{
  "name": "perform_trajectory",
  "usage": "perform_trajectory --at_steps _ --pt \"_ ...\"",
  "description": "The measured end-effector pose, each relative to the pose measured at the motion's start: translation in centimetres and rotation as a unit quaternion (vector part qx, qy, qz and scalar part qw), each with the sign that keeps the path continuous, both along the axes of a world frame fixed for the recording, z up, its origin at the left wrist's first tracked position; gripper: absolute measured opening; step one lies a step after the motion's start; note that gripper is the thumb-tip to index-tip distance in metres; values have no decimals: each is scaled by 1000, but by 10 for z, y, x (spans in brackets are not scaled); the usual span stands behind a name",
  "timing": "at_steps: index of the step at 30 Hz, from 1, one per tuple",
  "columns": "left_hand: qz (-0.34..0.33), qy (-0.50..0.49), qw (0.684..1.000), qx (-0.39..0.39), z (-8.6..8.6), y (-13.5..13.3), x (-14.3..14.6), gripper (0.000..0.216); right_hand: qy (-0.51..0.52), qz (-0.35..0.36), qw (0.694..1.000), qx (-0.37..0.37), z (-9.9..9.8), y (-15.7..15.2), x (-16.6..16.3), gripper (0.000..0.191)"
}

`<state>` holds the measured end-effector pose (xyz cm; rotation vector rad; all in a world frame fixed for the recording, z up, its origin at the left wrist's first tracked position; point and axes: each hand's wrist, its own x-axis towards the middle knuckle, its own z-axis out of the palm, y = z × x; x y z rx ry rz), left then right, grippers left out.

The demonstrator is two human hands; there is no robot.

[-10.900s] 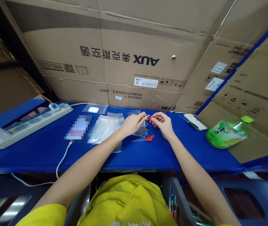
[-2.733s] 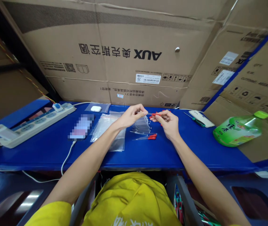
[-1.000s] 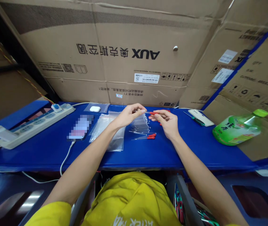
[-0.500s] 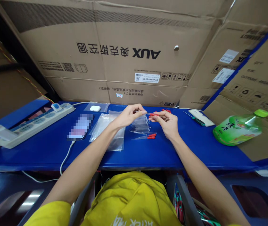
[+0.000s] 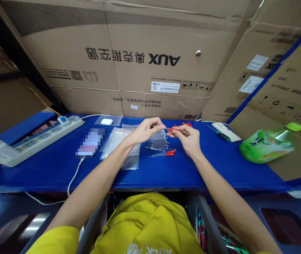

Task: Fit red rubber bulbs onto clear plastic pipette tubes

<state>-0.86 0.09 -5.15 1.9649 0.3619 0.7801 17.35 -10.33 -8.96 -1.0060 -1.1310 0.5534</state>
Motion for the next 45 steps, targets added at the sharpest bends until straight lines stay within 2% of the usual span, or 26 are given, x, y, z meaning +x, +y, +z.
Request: perform_trajectory --at_steps 12,19,26,31,37,45 --pt "-15 -22 999 -39 -5 -1 6 30 -9 -12 1000 14 1 -2 1 32" --pt "-13 -8 1000 -26 -3 2 3 28 -37 4 999 2 1 0 4 32" --pt "-41 -2 993 -111 -10 2 5 32 -47 -4 999 18 -4 0 9 26" --pt "-53 -9 989 -137 -14 2 6 37 -53 2 998 20 -3 -3 9 26" --pt "-25 -2 996 -90 -14 4 7 34 -41 19 999 1 -1 -1 9 30" --pt "19 -44 998 -41 -9 7 5 25 -33 43 998 -16 1 2 15 40"
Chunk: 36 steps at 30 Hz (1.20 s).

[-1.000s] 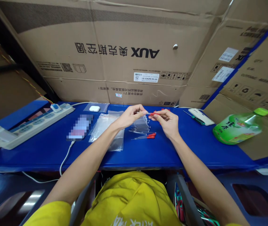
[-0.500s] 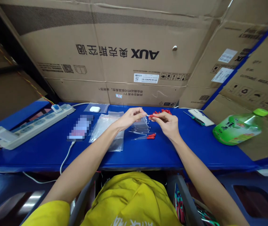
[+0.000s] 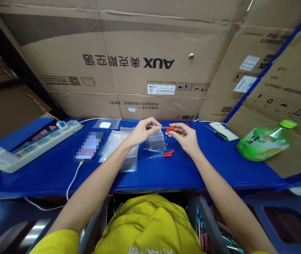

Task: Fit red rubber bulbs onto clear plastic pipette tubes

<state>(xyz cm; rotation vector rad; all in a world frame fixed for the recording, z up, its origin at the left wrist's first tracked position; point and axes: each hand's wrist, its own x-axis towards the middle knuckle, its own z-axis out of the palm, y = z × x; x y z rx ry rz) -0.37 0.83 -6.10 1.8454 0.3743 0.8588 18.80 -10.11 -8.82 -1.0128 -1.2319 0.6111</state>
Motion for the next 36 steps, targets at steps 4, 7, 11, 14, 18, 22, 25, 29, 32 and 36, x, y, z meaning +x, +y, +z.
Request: perform_trajectory --at_steps 4,7,11,14,18,22,25,29,32,36 --pt "-5 8 1000 1 -1 0 1 23 5 -9 1000 -1 1 1 0 36" --pt "-14 23 1000 11 1 0 -1 24 0 -20 1000 -5 2 1 0 34" --pt "-34 55 996 53 4 7 -7 32 -17 -35 999 -6 5 -1 1 33" --pt "10 87 990 108 2 17 -13 37 -31 -41 999 -13 7 -3 3 33" --pt "16 183 961 208 -9 29 -17 28 -74 6 996 -48 7 -5 11 30" --pt "-80 210 941 254 -16 30 -14 19 -156 69 980 -104 6 -7 21 21" --pt "-130 238 917 291 -20 25 -9 15 -215 106 960 -147 6 -9 25 18" --pt "-143 281 895 314 -23 14 -3 11 -281 165 921 -211 5 -10 25 19" --pt "-129 305 887 323 -22 8 -2 12 -318 171 904 -229 2 -9 26 21" --pt "-104 331 870 349 -18 4 -2 10 -353 160 891 -235 -1 -7 29 22"
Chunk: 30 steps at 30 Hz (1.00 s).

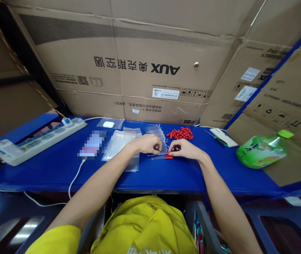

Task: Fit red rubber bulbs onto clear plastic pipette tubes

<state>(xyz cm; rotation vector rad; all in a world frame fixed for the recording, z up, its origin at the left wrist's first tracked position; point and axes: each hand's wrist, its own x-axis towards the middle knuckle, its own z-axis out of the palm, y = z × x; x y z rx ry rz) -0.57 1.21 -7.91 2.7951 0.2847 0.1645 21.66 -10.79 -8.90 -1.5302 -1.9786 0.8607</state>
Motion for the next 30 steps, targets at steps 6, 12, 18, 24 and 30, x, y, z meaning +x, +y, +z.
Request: perform_trajectory --at_steps 6,12,18,24,30 --pt "19 2 998 52 -5 -2 3 14 -14 -19 1000 -14 -2 1 1 25" --pt "39 8 997 63 -8 1 3 14 -1 -44 999 -17 -3 2 0 24" --pt "67 52 996 39 2 -2 0 10 -2 -52 998 -18 -3 1 2 23" --pt "101 41 993 35 14 -3 -7 15 -17 -59 998 -24 -4 2 4 28" --pt "89 -94 992 0 22 4 -15 12 -14 -47 999 -12 -5 2 0 30"
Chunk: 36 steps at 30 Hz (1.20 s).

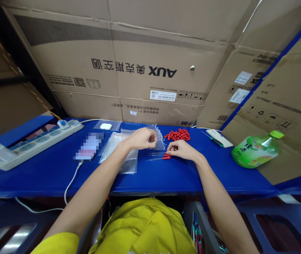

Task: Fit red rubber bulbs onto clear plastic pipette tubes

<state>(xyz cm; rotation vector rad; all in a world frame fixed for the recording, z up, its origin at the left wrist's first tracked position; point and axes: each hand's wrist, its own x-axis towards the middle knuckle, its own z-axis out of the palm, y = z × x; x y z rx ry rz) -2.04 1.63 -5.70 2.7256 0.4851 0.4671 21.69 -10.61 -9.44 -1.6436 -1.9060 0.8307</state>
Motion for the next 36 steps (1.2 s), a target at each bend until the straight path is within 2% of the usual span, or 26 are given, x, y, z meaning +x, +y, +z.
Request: perform_trajectory --at_steps 3,6,10,12,15,18,25,28,36 --pt "-13 -36 999 -23 0 0 -1 11 -6 1 1000 5 0 0 -1 31" --pt "-12 -28 999 -37 -2 -1 1 10 -13 -18 999 31 -1 3 1 29" --pt "-15 -12 999 -36 -5 -4 4 10 -74 -143 977 140 -5 9 9 23" --pt "-19 -10 999 -24 -6 -4 5 10 -112 -208 956 174 -8 11 13 29" --pt "-25 -17 1000 -3 -10 -4 7 11 -164 -276 929 184 -10 13 14 40" --pt "-17 -24 1000 10 -15 -4 9 14 -192 -317 910 187 -11 14 13 41" --pt "13 -18 1000 9 -24 -7 17 20 -213 -342 897 181 -15 21 10 29" --pt "11 -23 1000 16 -25 -8 19 23 -210 -346 892 201 -16 23 10 24" --pt "12 -7 999 48 -24 -12 20 31 -123 -369 889 241 -12 23 11 22"
